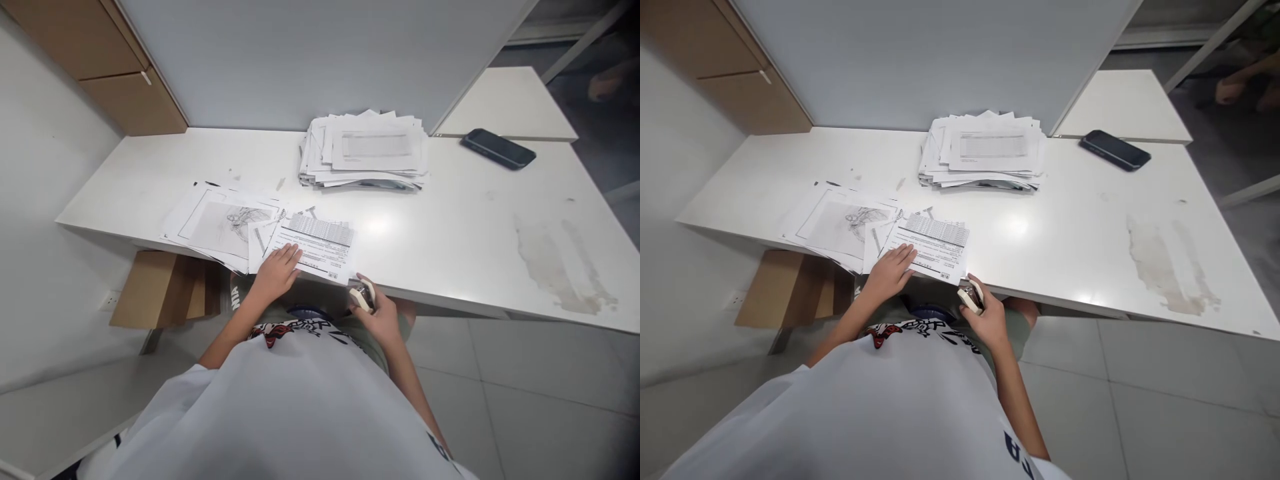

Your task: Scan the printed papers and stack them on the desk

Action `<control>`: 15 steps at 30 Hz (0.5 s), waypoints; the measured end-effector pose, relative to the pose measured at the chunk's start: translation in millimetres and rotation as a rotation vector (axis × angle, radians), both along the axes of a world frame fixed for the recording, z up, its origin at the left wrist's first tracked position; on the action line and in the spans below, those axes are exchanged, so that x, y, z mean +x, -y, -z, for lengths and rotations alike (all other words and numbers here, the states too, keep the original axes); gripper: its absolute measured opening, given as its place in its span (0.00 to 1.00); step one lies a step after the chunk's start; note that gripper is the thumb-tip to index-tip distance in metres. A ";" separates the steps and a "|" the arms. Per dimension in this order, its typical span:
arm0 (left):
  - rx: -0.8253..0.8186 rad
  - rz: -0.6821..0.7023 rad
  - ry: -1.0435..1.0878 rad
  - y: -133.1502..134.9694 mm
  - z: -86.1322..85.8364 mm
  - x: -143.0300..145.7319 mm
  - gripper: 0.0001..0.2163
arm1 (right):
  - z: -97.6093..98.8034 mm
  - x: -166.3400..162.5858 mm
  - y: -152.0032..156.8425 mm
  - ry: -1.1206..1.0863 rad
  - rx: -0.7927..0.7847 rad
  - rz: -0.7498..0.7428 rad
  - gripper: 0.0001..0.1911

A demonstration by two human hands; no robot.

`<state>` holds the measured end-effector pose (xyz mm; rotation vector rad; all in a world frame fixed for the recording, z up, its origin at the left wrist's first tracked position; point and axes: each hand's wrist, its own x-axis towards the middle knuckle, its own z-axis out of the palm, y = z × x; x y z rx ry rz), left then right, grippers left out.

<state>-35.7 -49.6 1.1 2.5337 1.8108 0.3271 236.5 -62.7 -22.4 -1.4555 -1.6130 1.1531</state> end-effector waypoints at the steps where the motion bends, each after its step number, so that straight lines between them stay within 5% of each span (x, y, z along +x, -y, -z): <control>1: -0.005 0.009 0.021 -0.7 -1.8 -3.8 0.20 | 1.6 -2.7 -1.5 0.019 -0.017 -0.027 0.38; 8: -0.067 0.072 0.091 0.5 -10.1 -40.2 0.20 | 12.4 -25.0 0.1 0.234 -0.030 -0.192 0.44; 15: -0.103 -0.097 0.206 6.3 -6.5 -108.6 0.25 | 8.0 -29.2 5.1 0.317 0.018 -0.153 0.42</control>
